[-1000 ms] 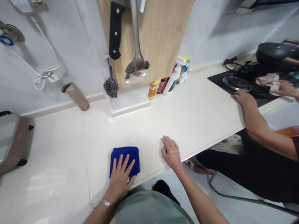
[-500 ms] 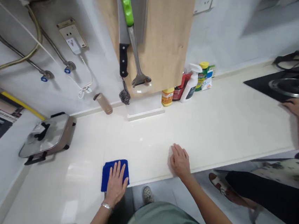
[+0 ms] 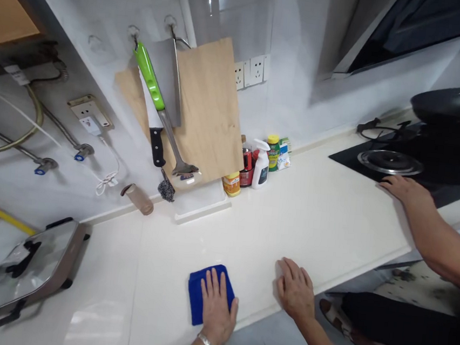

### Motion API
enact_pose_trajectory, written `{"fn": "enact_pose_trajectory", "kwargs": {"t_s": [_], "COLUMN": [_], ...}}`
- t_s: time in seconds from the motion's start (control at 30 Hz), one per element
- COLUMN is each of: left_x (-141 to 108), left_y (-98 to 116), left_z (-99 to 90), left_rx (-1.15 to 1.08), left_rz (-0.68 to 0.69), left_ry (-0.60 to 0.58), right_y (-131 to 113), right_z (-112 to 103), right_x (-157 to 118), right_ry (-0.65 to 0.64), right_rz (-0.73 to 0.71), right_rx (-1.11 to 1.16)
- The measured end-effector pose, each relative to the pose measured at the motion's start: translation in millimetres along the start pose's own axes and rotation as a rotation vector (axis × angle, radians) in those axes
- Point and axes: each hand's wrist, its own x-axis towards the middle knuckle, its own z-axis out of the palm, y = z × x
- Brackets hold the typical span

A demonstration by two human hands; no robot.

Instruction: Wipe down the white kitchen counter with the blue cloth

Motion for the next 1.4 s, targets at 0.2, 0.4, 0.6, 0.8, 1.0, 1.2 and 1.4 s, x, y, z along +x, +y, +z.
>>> {"fn": "enact_pose_trajectory", "kwargs": {"t_s": [0.2, 0.4, 0.6, 0.8, 1.0, 1.2, 1.4], "left_x": [67.4, 124.6, 131.7, 91.2, 27.2, 6.9, 56.0], "left_y": [61.6, 88.6, 83.7, 27.2, -74.5, -164.9, -212.1], "left_z": [17.7, 28.3, 23.2, 5.5, -8.9, -5.5, 10.9], "left_rx": [-0.106, -0.187, -0.282, -0.301, -0.234, -0.078, -0.004], "left_rz": [0.104, 0.190, 0.212, 0.254, 0.132, -0.116, -0.308], "left_ry": [-0.050, -0.106, -0.156, -0.148, -0.059, 0.075, 0.110], "right_y": [-4.5, -1.4, 1.2, 4.0, 7.1, -31.5, -65.8], "right_z": [-5.6, -8.1, -6.4, -0.3, 6.7, 10.4, 24.3], "right_x": [4.8, 8.6, 7.4, -0.4, -4.7, -3.9, -5.2], "right_ry": [-0.055, -0.077, -0.077, -0.067, -0.067, -0.117, 0.016], "right_rz": [-0.009, -0.030, -0.041, -0.037, -0.026, 0.189, 0.247], "right_rx": [-0.015, -0.056, -0.072, -0.054, -0.012, -0.014, -0.043]}}
